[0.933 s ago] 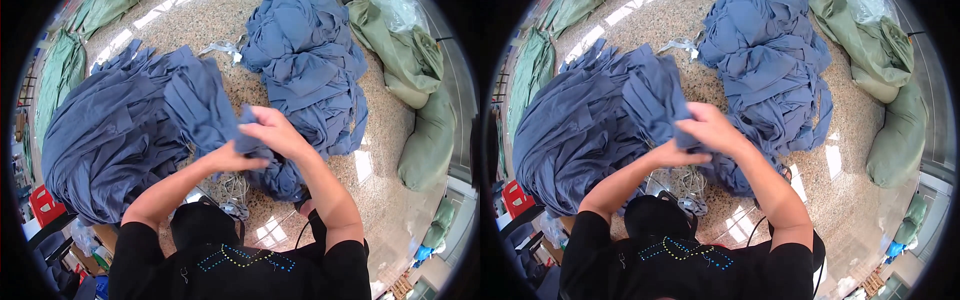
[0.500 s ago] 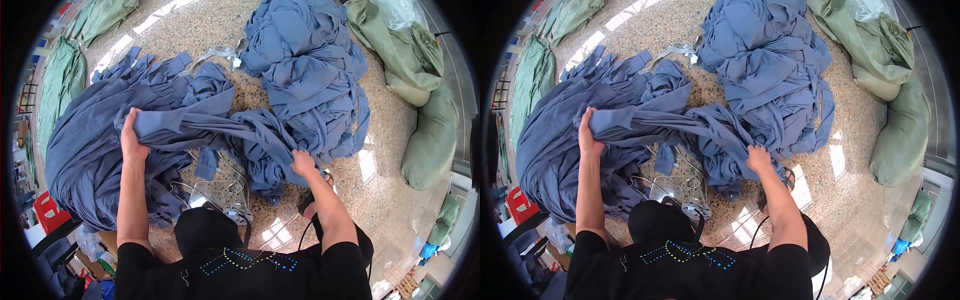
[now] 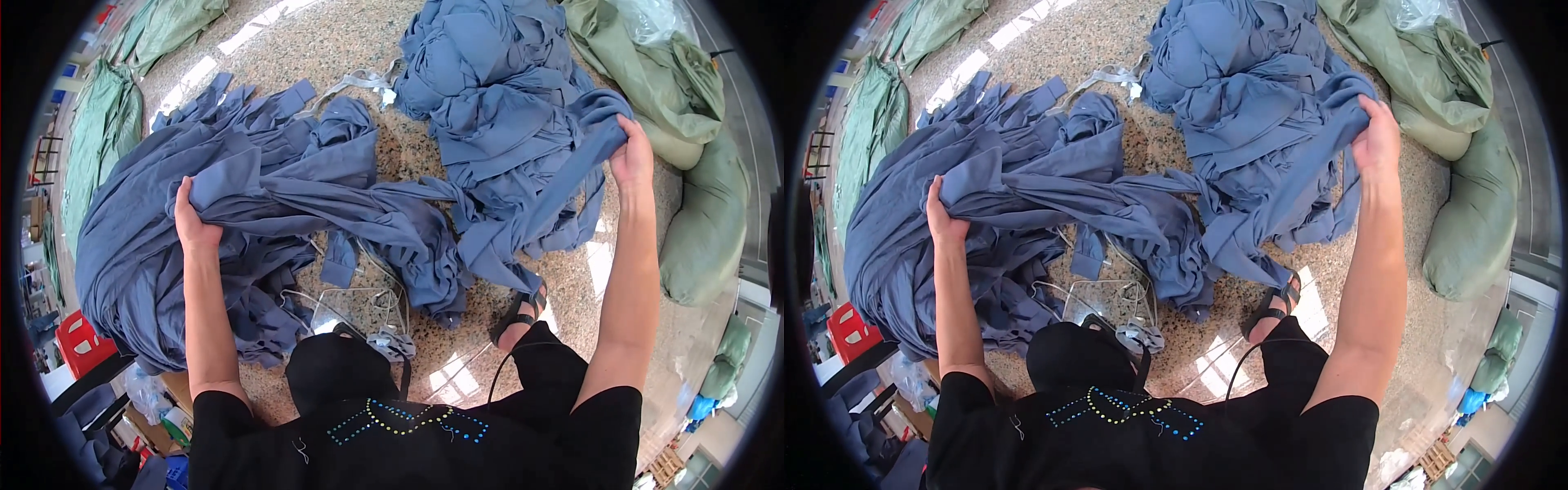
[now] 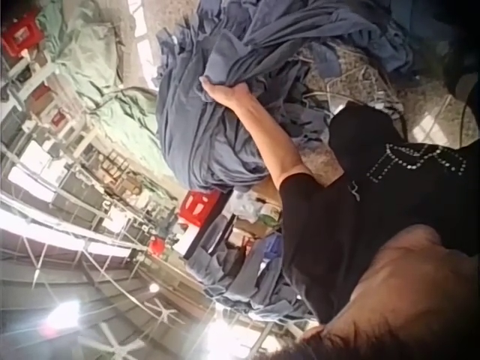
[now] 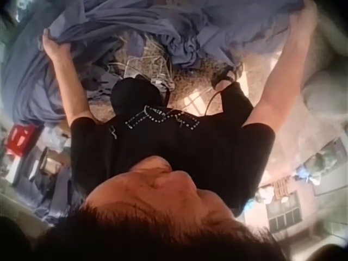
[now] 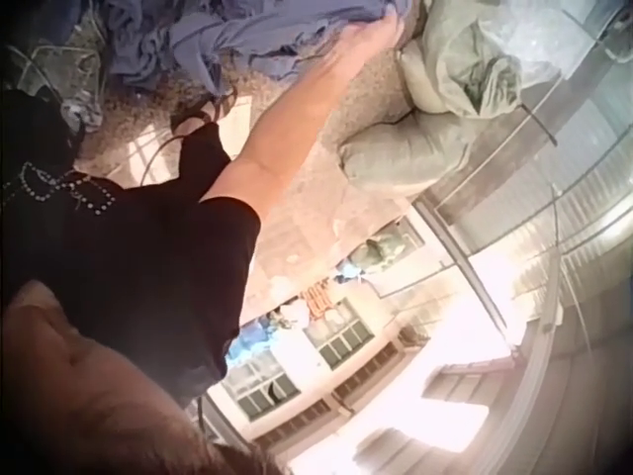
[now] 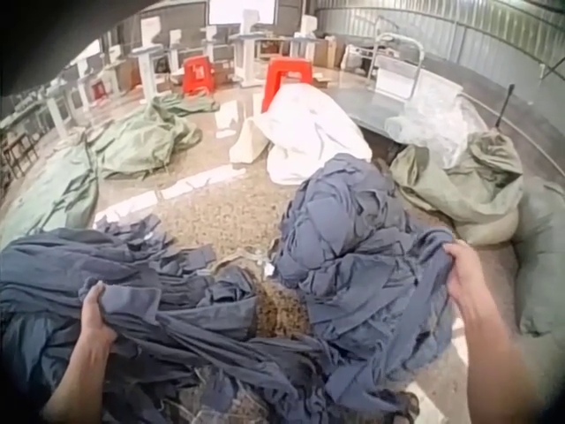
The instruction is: Sorting through large piles of blue fabric on a factory floor.
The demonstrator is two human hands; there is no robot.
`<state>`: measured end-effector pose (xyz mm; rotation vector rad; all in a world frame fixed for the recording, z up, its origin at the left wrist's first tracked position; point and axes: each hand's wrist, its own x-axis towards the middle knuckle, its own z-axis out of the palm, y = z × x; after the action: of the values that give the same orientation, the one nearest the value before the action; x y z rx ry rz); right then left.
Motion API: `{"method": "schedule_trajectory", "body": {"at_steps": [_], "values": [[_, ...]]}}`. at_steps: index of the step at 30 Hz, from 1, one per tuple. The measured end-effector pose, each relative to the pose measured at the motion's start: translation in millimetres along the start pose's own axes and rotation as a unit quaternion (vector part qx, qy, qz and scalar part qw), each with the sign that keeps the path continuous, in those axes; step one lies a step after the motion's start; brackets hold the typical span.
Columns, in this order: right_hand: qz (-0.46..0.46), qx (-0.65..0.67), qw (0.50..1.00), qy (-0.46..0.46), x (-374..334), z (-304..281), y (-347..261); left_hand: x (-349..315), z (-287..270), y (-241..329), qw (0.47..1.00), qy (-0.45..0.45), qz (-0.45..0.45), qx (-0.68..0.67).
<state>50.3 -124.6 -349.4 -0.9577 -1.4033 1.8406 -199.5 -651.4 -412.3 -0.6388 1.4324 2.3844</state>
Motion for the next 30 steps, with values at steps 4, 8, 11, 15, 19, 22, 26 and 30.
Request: {"method": "schedule_trajectory", "body": {"at_steps": [4, 8, 11, 15, 19, 22, 26, 30], "values": [[-0.314, -0.466, 0.824, 0.073, -32.8, 20.5, 43.8, 0.9, -10.3, 10.5, 1.000, 0.022, 0.016, -0.016], [0.150, -0.570, 0.666, -0.457, -120.6, 42.2, 136.0, -6.2, -6.5, 27.4, 0.998, 0.040, 0.037, -0.007], [0.460, -0.609, 0.345, -0.546, -194.3, 35.4, 204.2, -6.2, -6.8, 26.4, 0.999, 0.039, 0.038, 0.000], [0.383, -0.576, 0.599, -0.404, -239.0, -55.7, 328.6, -11.8, 3.6, 20.7, 0.999, 0.035, 0.030, 0.004], [0.530, -0.251, 0.792, -0.169, -211.3, 0.7, 271.0, -6.3, -9.4, 22.5, 0.997, 0.073, 0.039, 0.006], [0.546, -0.381, 0.619, -0.416, -174.5, -1.6, 247.7, -7.1, -0.8, 15.4, 0.998, 0.059, 0.025, 0.002], [0.389, -0.629, 0.417, -0.529, -228.1, 31.1, 232.9, -5.1, -31.0, 25.2, 0.996, 0.077, 0.029, -0.031], [0.296, -0.609, 0.676, -0.292, -278.3, -56.9, 348.5, -10.7, -2.0, 9.1, 0.998, 0.065, 0.000, -0.013]]}}
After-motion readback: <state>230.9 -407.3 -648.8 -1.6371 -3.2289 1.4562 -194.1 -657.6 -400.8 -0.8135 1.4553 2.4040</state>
